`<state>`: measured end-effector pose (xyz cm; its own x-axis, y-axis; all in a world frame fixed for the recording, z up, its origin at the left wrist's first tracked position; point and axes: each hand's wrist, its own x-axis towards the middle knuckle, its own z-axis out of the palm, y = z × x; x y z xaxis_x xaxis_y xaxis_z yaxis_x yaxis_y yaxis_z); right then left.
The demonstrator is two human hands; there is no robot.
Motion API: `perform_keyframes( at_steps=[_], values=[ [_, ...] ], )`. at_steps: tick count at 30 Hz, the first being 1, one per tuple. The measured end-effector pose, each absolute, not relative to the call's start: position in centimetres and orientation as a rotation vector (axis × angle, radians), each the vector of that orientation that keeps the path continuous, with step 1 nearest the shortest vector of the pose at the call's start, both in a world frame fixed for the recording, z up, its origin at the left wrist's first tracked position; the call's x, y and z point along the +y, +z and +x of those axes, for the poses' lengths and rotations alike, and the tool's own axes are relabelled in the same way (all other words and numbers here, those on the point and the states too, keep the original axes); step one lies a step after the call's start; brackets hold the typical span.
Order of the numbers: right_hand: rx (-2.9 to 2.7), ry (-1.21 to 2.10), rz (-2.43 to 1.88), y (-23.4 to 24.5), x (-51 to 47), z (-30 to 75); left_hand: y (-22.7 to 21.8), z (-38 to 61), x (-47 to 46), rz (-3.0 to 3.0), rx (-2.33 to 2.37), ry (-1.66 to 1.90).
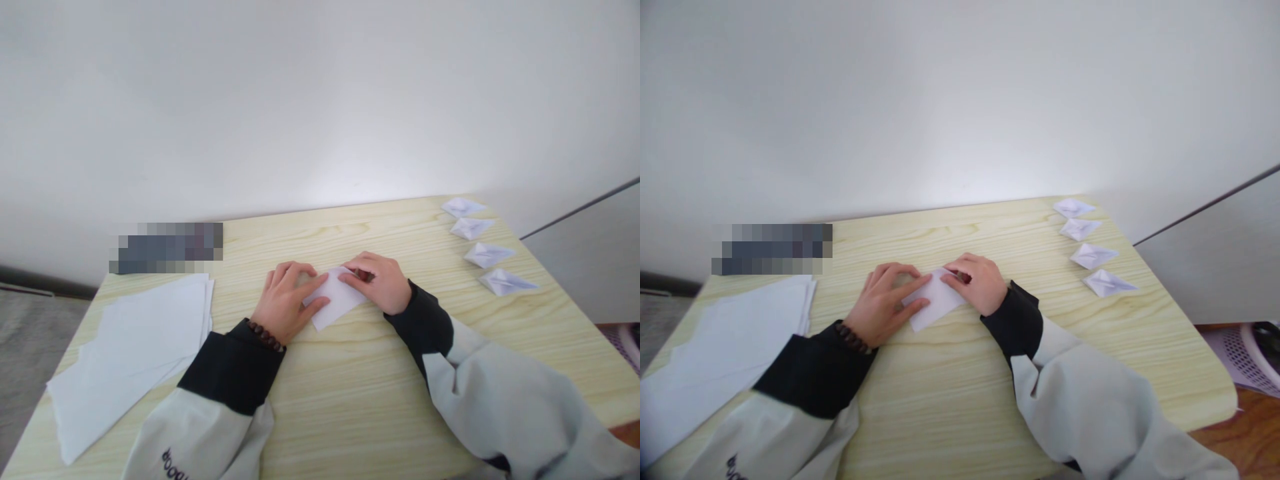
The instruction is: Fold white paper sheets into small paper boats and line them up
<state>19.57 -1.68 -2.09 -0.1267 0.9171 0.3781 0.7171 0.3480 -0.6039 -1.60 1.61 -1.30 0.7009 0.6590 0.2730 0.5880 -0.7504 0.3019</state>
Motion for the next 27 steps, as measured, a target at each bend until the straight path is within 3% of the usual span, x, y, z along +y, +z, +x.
perform_keyframes(
  at_steps=[12,27],
  values=[
    [-2.218,0.183,-1.031,-2.7,-1.1,21.0,-1.5,-1.8,1.7,2.754,1.095,0.552],
    [-2.310,0.042,-0.936,-2.6,-0.8,21.1,-1.2,-1.7,1.7,2.838,1.106,0.510]
  ],
)
